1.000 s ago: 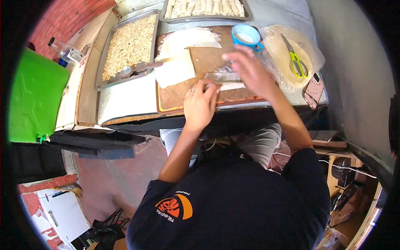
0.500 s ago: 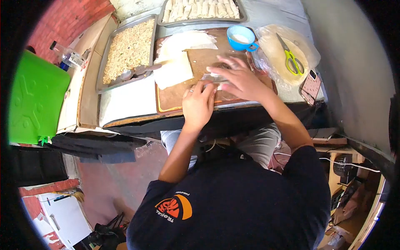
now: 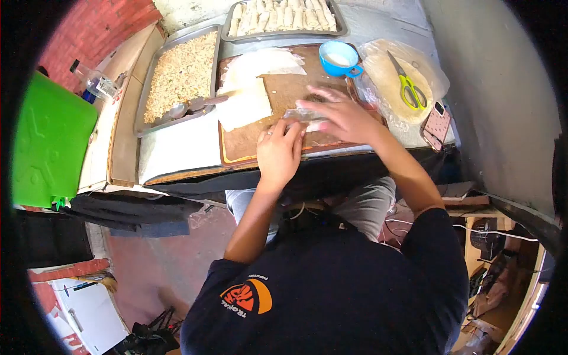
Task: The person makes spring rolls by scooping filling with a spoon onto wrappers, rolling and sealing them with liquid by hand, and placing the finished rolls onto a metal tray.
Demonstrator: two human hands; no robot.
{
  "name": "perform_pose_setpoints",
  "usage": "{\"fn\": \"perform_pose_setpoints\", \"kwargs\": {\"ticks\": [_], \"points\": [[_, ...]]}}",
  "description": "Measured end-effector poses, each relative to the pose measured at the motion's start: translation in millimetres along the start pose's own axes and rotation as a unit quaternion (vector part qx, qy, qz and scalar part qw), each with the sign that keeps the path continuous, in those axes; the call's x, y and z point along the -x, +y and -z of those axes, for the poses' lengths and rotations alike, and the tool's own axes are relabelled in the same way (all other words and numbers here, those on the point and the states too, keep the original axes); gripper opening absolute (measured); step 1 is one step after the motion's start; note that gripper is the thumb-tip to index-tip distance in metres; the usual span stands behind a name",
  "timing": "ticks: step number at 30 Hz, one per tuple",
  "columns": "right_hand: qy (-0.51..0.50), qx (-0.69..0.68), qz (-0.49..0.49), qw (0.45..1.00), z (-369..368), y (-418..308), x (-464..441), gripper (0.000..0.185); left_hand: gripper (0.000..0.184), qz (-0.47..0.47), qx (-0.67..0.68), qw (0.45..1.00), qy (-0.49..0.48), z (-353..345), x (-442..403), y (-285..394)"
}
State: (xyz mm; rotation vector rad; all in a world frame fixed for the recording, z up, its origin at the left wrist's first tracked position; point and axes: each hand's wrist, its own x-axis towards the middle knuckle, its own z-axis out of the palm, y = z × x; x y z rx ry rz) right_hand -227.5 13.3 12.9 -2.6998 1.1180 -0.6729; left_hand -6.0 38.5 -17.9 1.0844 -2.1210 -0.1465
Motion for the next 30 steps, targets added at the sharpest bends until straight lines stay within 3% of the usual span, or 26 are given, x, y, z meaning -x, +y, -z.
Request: {"fn": "perform_pose_setpoints", "kwargs": {"ticks": [2, 9, 10, 13, 14, 17, 20, 30], "points": [[-0.008, 0.010, 0.043, 0.999, -15.9, -5.0, -15.5, 0.051, 0.014, -0.002, 0.008, 1.000, 0.006, 0.1, -0.7, -0.2], [-0.025, 0.024, -0.015, 0.999, 18.2, 12.7, 33.1, 0.049, 0.011, 0.002, 0.015, 1.000, 0.011, -3.5, 0.6, -2.7], [0.011, 0.051, 0.019, 0.998, 20.9, 19.2, 41.1, 0.045, 0.011, 0.002, 0.016, 1.000, 0.013, -3.8, 0.4, -2.2], [0.042, 0.038, -0.082, 0.995, 14.9, 18.9, 51.9, 0.041, 0.011, 0.006, 0.016, 1.000, 0.008, -2.7, 1.1, -2.0], [0.102, 0.046, -0.038, 0.993, 8.9, 16.4, 49.4, 0.039, 0.011, 0.011, 0.017, 1.000, 0.004, -2.3, 0.5, -1.7], [0.118, 0.065, -0.092, 0.987, 0.5, -17.7, 33.8, 0.034, 0.013, 0.028, 0.039, 0.999, -0.004, -0.7, -2.8, 1.1], [0.132, 0.085, -0.040, 0.987, -9.4, -12.1, 27.1, 0.025, 0.016, 0.021, 0.062, 0.998, 0.007, -0.4, -6.4, -1.4], [0.156, -0.043, -0.080, 0.984, -15.8, -8.5, 22.1, 0.014, 0.015, 0.031, 0.050, 0.997, -0.040, 3.9, -27.7, -6.4]]}}
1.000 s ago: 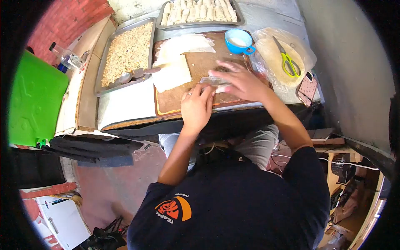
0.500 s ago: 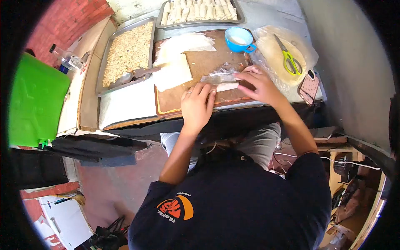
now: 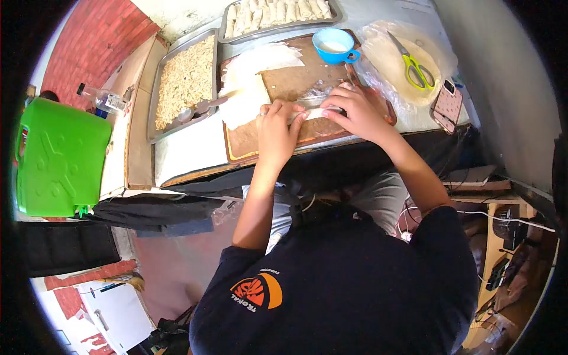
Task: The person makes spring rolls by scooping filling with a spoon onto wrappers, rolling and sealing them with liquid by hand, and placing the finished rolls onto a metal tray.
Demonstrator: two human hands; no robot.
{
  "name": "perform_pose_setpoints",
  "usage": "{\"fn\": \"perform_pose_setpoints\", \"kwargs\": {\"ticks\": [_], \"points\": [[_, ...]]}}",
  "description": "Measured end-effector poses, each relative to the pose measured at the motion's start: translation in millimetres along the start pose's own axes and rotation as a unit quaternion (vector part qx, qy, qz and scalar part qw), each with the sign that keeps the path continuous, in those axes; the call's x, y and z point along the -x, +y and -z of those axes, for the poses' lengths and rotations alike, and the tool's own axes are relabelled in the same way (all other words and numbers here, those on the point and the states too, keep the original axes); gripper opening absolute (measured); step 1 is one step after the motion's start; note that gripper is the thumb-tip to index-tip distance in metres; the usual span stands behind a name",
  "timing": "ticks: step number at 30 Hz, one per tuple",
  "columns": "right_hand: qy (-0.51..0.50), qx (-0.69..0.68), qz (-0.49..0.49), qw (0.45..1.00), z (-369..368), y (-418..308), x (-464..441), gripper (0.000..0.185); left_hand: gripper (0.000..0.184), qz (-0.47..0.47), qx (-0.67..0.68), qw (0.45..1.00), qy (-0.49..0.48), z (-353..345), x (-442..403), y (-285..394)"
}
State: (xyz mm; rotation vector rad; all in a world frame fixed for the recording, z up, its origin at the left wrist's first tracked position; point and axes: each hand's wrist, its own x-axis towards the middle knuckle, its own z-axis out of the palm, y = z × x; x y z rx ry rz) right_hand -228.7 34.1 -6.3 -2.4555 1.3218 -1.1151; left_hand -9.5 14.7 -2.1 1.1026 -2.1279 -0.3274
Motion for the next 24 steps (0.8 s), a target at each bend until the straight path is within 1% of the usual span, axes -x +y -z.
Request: {"fn": "perform_pose_setpoints", "kwargs": {"ticks": [2, 6, 8, 11, 12, 14, 15, 17, 20, 21, 24], "points": [[0.009, 0.002, -0.011, 1.000, -3.7, 1.4, -0.7, 0.013, 0.017, 0.022, 0.003, 0.999, -0.024, 0.4, -4.1, -1.3], [0.021, 0.015, -0.062, 0.998, -11.2, 2.2, -2.4, 0.012, 0.023, 0.074, 0.017, 0.996, -0.054, -5.4, -10.7, -10.0], [0.026, 0.045, -0.070, 0.996, -14.5, 4.2, -3.0, 0.011, 0.022, 0.091, -0.004, 0.994, -0.064, -5.2, -12.3, -8.4], [0.007, 0.050, -0.097, 0.994, -17.5, 5.8, -4.9, 0.010, 0.021, 0.107, -0.025, 0.992, -0.062, -6.3, -14.6, -3.2], [0.019, -0.004, -0.093, 0.995, -17.7, 5.7, -6.7, 0.010, 0.020, 0.110, -0.030, 0.992, -0.057, -6.7, -14.9, -2.6], [0.043, -0.112, -0.086, 0.989, -15.5, 4.1, -10.5, 0.011, 0.020, 0.110, -0.049, 0.991, -0.057, -6.7, -15.3, -2.2], [0.026, -0.078, -0.082, 0.993, -12.7, 3.2, -10.0, 0.012, 0.020, 0.110, -0.058, 0.991, -0.057, -7.0, -15.6, -2.2], [-0.006, -0.012, -0.075, 0.997, -5.6, -0.1, -6.4, 0.013, 0.021, 0.092, -0.084, 0.992, -0.025, -10.1, -15.0, -4.0], [0.013, 0.032, -0.028, 0.999, 0.7, -5.8, -3.9, 0.014, 0.018, 0.058, -0.097, 0.994, 0.002, -12.6, -16.4, -6.8], [0.017, 0.034, -0.030, 0.999, -1.5, -4.4, -3.4, 0.014, 0.017, 0.045, -0.097, 0.994, 0.008, -12.7, -16.5, -7.4], [0.027, 0.042, -0.036, 0.998, -8.6, 0.0, -2.7, 0.014, 0.015, 0.031, -0.017, 0.999, 0.007, -9.9, -15.9, -1.6]]}}
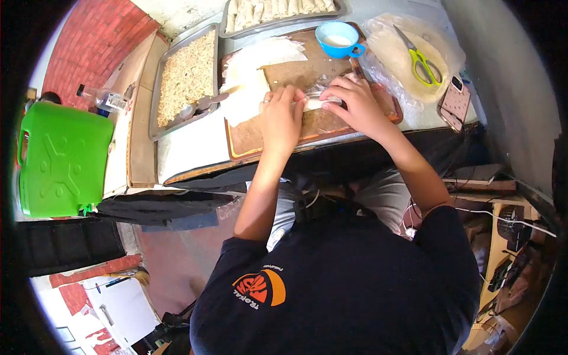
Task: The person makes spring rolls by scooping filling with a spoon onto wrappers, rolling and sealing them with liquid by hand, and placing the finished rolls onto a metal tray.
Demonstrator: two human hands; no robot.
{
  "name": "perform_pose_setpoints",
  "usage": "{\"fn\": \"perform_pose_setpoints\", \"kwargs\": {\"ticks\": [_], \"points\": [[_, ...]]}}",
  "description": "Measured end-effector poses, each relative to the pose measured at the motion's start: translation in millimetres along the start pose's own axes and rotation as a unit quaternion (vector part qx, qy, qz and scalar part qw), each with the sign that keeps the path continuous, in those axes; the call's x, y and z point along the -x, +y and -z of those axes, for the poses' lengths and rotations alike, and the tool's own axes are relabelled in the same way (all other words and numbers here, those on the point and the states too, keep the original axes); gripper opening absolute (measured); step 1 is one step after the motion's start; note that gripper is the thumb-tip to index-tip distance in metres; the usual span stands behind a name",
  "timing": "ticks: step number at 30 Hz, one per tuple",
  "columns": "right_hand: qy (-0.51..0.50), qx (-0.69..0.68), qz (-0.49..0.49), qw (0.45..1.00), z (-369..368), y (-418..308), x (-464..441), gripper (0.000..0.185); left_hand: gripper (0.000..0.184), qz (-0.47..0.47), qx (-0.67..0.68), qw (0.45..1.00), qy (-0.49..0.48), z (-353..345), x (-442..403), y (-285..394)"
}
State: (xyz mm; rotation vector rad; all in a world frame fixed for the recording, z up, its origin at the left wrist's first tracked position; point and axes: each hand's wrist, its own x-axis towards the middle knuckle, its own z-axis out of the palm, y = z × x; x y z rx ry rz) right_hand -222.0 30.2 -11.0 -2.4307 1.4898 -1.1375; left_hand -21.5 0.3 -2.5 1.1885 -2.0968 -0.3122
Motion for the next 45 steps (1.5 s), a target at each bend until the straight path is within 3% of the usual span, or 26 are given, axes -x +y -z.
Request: {"fn": "perform_pose_setpoints", "kwargs": {"ticks": [9, 15, 21, 27, 29, 33, 41, 45], "points": [[-0.015, 0.033, 0.005, 0.999, 2.9, -8.0, 0.9, 0.013, 0.024, -0.060, 0.014, 0.998, -0.011, 12.1, 14.4, -4.7], [-0.006, 0.033, 0.007, 0.999, -2.3, -0.2, -0.9, 0.011, 0.024, -0.050, 0.102, 0.992, -0.048, 2.1, 6.8, -13.9], [0.024, 0.027, 0.012, 0.999, -10.8, 10.8, -11.1, 0.009, 0.018, -0.064, 0.005, 0.997, -0.031, 3.0, -1.1, -10.9], [0.009, 0.040, -0.030, 0.999, -6.9, 6.4, -16.6, 0.011, 0.015, 0.021, -0.074, 0.995, -0.065, -1.9, -10.6, 0.4], [0.043, 0.101, 0.006, 0.994, -10.1, 6.2, -14.2, 0.012, 0.015, 0.018, -0.101, 0.994, -0.044, -6.7, -12.0, 1.4], [0.024, 0.077, 0.024, 0.996, -0.8, -0.5, -12.7, 0.016, 0.013, 0.018, -0.136, 0.990, 0.033, -13.1, -13.1, 0.3], [-0.023, 0.067, 0.024, 0.997, -3.4, 11.6, -21.3, 0.014, 0.021, -0.018, -0.035, 0.999, -0.016, 3.1, -13.5, -11.7], [0.000, 0.089, 0.034, 0.995, -8.3, 15.7, -23.0, 0.010, 0.019, -0.012, -0.015, 1.000, -0.015, 2.3, -16.1, -12.8]]}}
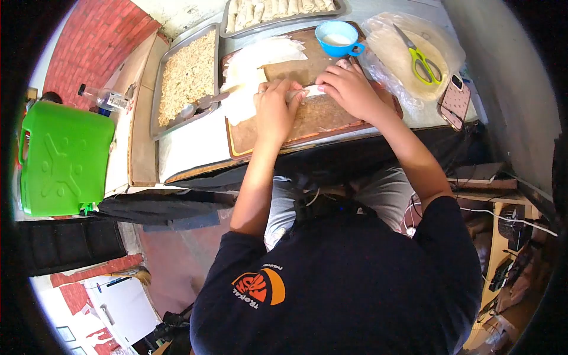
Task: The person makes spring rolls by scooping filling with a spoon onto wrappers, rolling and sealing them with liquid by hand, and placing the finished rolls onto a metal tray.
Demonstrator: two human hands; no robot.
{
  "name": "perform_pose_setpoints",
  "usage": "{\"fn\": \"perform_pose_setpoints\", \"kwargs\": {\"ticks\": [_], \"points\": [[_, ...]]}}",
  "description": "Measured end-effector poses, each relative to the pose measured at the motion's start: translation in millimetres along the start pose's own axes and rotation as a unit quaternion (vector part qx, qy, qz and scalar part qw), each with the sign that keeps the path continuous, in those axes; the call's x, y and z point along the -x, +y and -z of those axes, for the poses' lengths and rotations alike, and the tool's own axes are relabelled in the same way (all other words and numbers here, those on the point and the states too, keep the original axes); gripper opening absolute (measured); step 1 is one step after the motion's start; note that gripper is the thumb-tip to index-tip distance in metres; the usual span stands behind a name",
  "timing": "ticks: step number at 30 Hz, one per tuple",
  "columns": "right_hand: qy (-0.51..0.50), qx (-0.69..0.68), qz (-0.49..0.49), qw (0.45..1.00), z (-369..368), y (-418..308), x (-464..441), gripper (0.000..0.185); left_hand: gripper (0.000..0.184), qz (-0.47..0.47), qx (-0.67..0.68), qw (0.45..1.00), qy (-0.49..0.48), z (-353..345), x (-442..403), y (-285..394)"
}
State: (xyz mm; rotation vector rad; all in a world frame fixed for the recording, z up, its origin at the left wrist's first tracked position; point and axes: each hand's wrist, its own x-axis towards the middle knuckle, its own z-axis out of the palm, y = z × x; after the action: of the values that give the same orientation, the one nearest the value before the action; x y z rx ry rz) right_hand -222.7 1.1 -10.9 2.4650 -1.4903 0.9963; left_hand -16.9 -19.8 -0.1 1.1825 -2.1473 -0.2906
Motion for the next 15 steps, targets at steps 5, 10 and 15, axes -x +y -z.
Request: {"fn": "perform_pose_setpoints", "kwargs": {"ticks": [5, 10, 15], "points": [[-0.004, 0.030, -0.005, 1.000, 1.2, -2.9, -4.4, 0.010, 0.017, -0.018, -0.036, 0.999, 0.031, -6.0, -5.4, -6.0], [0.016, -0.008, 0.009, 1.000, 4.6, 0.0, -5.3, 0.013, 0.018, -0.005, -0.032, 0.999, 0.004, -7.3, -16.6, -10.4], [0.008, 0.000, 0.018, 1.000, -2.8, 9.9, -8.3, 0.015, 0.017, -0.045, -0.043, 0.998, 0.022, -9.7, -31.0, -19.2]]}}
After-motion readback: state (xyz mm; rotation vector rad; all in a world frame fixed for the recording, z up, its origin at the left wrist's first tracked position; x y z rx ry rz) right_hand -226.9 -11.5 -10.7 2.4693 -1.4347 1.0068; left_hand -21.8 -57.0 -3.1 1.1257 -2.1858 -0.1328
